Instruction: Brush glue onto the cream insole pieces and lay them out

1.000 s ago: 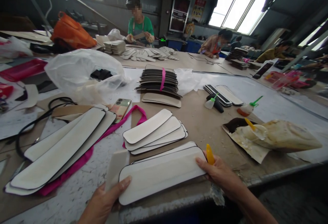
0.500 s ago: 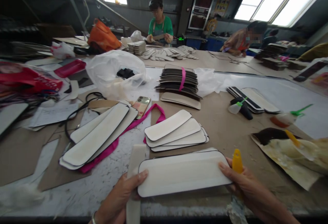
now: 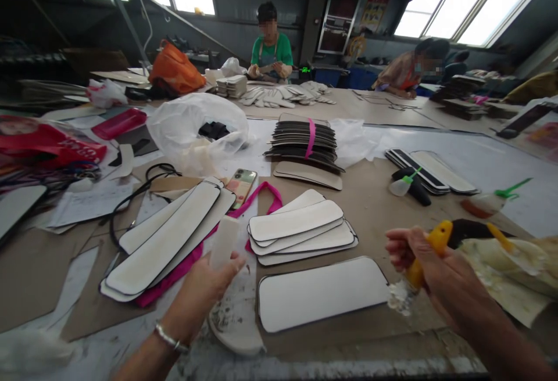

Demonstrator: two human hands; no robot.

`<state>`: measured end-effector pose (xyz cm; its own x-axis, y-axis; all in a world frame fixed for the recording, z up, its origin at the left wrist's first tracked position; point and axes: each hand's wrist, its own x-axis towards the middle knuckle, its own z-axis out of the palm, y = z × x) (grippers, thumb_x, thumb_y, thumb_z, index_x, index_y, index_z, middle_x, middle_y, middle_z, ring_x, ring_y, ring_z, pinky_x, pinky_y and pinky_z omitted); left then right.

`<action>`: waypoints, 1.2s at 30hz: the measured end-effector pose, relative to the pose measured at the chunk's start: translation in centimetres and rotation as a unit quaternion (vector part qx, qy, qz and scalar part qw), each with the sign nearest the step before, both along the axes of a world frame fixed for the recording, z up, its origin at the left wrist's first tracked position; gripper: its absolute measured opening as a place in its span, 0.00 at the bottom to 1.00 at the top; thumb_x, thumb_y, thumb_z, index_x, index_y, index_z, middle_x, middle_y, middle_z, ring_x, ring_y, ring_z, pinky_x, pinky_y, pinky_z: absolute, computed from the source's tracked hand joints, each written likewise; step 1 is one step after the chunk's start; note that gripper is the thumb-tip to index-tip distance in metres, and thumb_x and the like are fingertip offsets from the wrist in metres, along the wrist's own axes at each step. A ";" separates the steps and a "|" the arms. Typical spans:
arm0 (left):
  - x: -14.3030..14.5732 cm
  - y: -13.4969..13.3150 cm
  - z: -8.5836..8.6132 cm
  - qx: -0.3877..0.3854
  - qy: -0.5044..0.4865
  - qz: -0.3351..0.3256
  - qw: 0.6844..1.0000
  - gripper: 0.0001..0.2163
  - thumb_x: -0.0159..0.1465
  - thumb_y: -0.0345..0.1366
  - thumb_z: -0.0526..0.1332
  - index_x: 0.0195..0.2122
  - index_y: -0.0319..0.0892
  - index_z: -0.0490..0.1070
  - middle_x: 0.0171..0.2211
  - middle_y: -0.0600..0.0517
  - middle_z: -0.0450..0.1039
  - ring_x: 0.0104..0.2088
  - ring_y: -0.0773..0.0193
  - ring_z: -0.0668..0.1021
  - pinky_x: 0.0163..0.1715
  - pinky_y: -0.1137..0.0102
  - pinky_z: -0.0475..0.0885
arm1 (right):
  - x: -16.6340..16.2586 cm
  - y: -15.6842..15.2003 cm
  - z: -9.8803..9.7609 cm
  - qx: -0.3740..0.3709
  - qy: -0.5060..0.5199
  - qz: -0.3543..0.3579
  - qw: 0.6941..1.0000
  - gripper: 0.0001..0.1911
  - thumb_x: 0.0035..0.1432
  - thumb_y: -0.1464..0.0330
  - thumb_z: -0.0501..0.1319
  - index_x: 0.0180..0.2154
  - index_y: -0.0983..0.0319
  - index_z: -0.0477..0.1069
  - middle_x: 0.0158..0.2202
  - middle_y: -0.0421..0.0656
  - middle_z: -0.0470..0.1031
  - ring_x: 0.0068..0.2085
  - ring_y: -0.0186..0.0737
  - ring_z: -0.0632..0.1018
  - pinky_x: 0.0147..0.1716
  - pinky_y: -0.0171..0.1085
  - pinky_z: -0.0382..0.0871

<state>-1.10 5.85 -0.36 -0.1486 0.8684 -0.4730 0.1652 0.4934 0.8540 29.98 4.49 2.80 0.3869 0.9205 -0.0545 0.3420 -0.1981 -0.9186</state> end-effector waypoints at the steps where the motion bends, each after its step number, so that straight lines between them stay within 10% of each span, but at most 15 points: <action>1: 0.0 -1.0 -0.4 -0.017 0.021 -0.016 1.000 0.16 0.46 0.45 0.64 0.30 0.38 0.68 0.14 0.61 0.59 0.15 0.72 0.60 0.15 0.77 0.54 | -0.6 -0.8 -0.1 0.007 0.017 0.006 1.000 0.26 0.50 0.46 0.51 0.33 0.62 0.70 0.28 0.44 0.71 0.28 0.37 0.72 0.26 0.34 0.68; 15: 2.7 -5.3 -3.2 -0.066 -0.034 -0.100 0.992 0.12 0.49 0.44 0.57 0.22 0.40 0.62 0.12 0.58 0.63 0.12 0.73 0.60 0.13 0.76 0.53 | -11.3 -4.0 -4.2 -0.011 0.145 0.103 0.984 0.18 0.48 0.52 0.58 0.26 0.61 0.65 0.21 0.38 0.67 0.21 0.34 0.70 0.23 0.33 0.65; 26: 2.7 -5.6 -3.6 -0.057 -0.017 -0.111 0.992 0.09 0.49 0.42 0.57 0.20 0.42 0.62 0.10 0.58 0.63 0.10 0.71 0.62 0.11 0.76 0.55 | -8.2 -5.0 -4.4 -0.012 -0.089 0.070 0.993 0.14 0.50 0.55 0.57 0.27 0.60 0.66 0.21 0.38 0.69 0.22 0.36 0.71 0.25 0.35 0.65; 36: 2.5 -6.3 -4.2 -0.066 -0.055 -0.085 0.993 0.14 0.46 0.47 0.60 0.18 0.41 0.61 0.08 0.59 0.60 0.09 0.74 0.59 0.10 0.77 0.51 | -2.5 -4.9 -2.8 0.029 -0.352 0.001 0.936 0.16 0.53 0.55 0.54 0.28 0.60 0.67 0.28 0.43 0.71 0.30 0.41 0.74 0.33 0.39 0.66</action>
